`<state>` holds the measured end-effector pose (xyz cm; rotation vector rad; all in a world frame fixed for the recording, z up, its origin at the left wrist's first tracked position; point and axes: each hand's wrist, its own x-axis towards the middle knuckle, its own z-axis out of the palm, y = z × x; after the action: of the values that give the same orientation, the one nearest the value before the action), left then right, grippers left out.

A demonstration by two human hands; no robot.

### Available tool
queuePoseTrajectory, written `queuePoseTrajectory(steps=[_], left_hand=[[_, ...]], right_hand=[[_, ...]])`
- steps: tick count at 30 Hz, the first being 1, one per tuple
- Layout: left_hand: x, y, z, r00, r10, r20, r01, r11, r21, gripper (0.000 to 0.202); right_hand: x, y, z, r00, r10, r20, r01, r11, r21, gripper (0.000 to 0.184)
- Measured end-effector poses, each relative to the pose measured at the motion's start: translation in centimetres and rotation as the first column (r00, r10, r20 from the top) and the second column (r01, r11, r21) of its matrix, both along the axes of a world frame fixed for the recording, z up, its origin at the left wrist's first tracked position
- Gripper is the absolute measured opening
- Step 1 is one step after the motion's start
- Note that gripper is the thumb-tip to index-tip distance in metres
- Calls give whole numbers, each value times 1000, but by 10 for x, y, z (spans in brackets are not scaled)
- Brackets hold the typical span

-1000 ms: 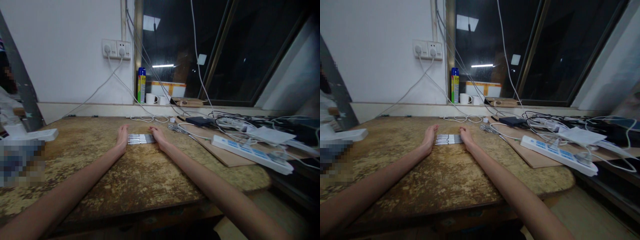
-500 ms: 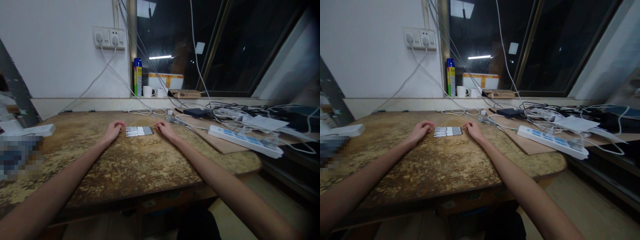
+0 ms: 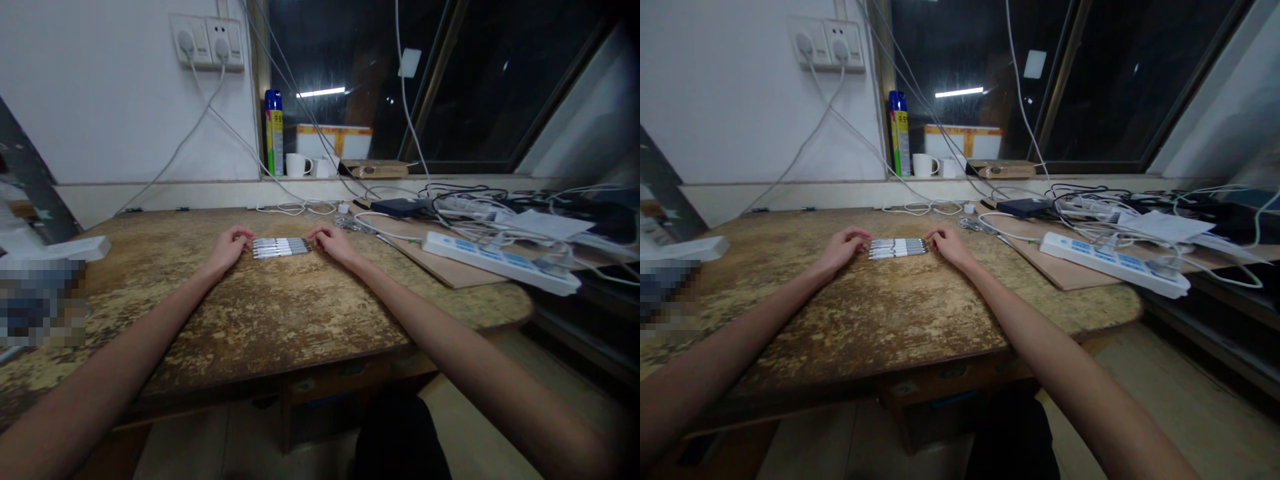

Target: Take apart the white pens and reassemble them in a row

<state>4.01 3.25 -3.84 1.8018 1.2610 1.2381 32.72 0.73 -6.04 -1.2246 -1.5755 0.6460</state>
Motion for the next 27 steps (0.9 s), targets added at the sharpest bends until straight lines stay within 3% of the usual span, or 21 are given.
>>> queuePoseTrajectory(steps=[27], left_hand=[[2, 0, -3, 997, -35, -72, 39, 998, 54, 22]], right_hand=[[1, -10, 8, 989, 34, -145, -46, 996, -77, 26]])
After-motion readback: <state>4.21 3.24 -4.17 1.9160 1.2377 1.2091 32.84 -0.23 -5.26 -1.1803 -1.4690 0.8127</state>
